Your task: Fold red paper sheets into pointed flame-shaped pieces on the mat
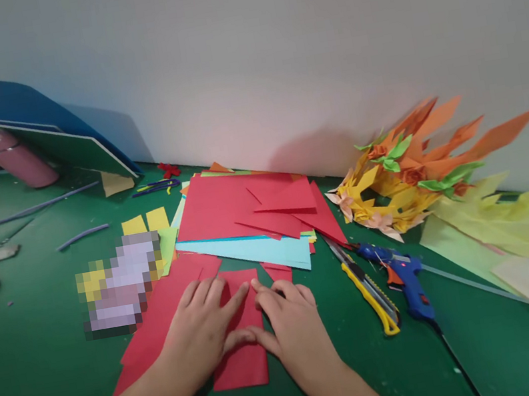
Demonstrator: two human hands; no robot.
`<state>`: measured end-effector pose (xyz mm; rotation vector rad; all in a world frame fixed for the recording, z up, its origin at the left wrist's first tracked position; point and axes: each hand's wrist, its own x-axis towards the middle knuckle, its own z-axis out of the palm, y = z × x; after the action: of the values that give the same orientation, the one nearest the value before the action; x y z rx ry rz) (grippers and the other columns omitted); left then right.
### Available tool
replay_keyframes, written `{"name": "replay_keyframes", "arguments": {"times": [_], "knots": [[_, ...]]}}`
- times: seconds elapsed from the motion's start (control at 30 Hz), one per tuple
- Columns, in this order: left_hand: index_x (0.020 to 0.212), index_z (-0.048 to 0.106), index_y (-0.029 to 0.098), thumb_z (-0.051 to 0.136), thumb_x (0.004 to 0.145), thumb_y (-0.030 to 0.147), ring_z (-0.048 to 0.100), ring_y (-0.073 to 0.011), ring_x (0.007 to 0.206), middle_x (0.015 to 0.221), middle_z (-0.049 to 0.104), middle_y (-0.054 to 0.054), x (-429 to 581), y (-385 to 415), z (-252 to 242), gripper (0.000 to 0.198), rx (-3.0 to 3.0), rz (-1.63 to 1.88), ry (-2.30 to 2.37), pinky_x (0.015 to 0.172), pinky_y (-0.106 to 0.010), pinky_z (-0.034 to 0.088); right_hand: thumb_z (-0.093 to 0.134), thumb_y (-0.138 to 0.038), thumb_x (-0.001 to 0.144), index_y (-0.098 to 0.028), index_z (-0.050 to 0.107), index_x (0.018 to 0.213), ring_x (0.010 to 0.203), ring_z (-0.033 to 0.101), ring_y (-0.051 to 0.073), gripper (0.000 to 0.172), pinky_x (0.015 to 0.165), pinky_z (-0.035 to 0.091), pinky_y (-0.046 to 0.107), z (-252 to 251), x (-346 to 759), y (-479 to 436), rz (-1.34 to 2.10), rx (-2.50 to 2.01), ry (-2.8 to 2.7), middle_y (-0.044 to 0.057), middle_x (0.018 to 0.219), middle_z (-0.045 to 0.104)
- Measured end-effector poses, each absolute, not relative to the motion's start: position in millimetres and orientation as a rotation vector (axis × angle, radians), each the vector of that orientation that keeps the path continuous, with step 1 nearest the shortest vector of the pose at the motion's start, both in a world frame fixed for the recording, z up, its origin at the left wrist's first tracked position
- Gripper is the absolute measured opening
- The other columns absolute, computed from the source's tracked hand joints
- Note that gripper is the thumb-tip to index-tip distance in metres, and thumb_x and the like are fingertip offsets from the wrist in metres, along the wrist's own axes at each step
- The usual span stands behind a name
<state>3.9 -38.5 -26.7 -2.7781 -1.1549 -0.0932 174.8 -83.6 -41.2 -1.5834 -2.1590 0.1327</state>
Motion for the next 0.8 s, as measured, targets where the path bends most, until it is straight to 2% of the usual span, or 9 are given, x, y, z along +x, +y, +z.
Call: {"name": "replay_keyframes", "arguments": {"times": [0.17, 0.33, 0.4, 0.53, 0.67, 0.8], "knots": [[0.127, 0.052, 0.014, 0.042, 0.084, 0.07, 0.053, -0.0308, 0.117, 0.129, 0.057, -0.016, 2, -35, -38, 0.071, -2.988, -0.253, -1.079, 0.097, -0.043, 0.042, 0.067, -0.031, 0.082, -0.022, 0.06, 0.112, 0.086, 0.061, 0.022, 0.032, 0.074, 0.04, 0.035, -45, 175, -83, 0.141, -1.605, -2.134, 0.003, 0.089, 0.07], [0.126, 0.052, 0.009, 0.051, 0.072, 0.078, 0.051, -0.0359, 0.118, 0.128, 0.056, -0.02, 4, -34, -36, 0.087, -3.054, -0.303, -1.09, 0.101, -0.048, 0.039, 0.066, -0.032, 0.082, -0.023, 0.061, 0.11, 0.089, 0.059, 0.023, 0.03, 0.073, 0.038, 0.035, -47, 173, -81, 0.141, -1.675, -2.116, 0.004, 0.093, 0.07], [0.122, 0.055, 0.01, 0.058, 0.069, 0.076, 0.052, -0.0361, 0.115, 0.125, 0.058, -0.019, 6, -34, -30, 0.085, -3.05, -0.285, -1.09, 0.101, -0.05, 0.039, 0.066, -0.034, 0.081, -0.022, 0.061, 0.108, 0.091, 0.058, 0.025, 0.03, 0.073, 0.038, 0.036, -46, 173, -78, 0.138, -1.676, -2.147, 0.006, 0.1, 0.07], [0.124, 0.055, 0.014, 0.062, 0.066, 0.074, 0.052, -0.0357, 0.114, 0.124, 0.057, -0.018, 6, -34, -24, 0.084, -3.048, -0.269, -1.053, 0.105, -0.054, 0.033, 0.066, -0.038, 0.082, -0.019, 0.056, 0.12, 0.092, 0.057, 0.026, 0.043, 0.074, 0.038, 0.038, -43, 175, -74, 0.105, -1.655, -2.214, 0.01, 0.105, 0.07], [0.126, 0.054, 0.017, 0.056, 0.071, 0.075, 0.05, -0.0342, 0.117, 0.126, 0.057, -0.016, 4, -35, -26, 0.08, -3.054, -0.275, -1.073, 0.109, -0.058, 0.022, 0.066, -0.04, 0.082, -0.02, 0.06, 0.108, 0.093, 0.057, 0.026, 0.033, 0.075, 0.038, 0.038, -42, 177, -73, 0.07, -1.628, -2.259, 0.011, 0.121, 0.065], [0.122, 0.057, 0.022, 0.052, 0.081, 0.067, 0.05, -0.0317, 0.116, 0.127, 0.057, -0.012, 3, -34, -28, 0.061, -3.056, -0.299, -1.175, 0.109, -0.059, 0.022, 0.065, -0.038, 0.084, -0.02, 0.06, 0.103, 0.09, 0.057, 0.025, 0.027, 0.076, 0.038, 0.038, -41, 177, -76, 0.048, -1.611, -2.254, 0.012, 0.118, 0.067]]}}
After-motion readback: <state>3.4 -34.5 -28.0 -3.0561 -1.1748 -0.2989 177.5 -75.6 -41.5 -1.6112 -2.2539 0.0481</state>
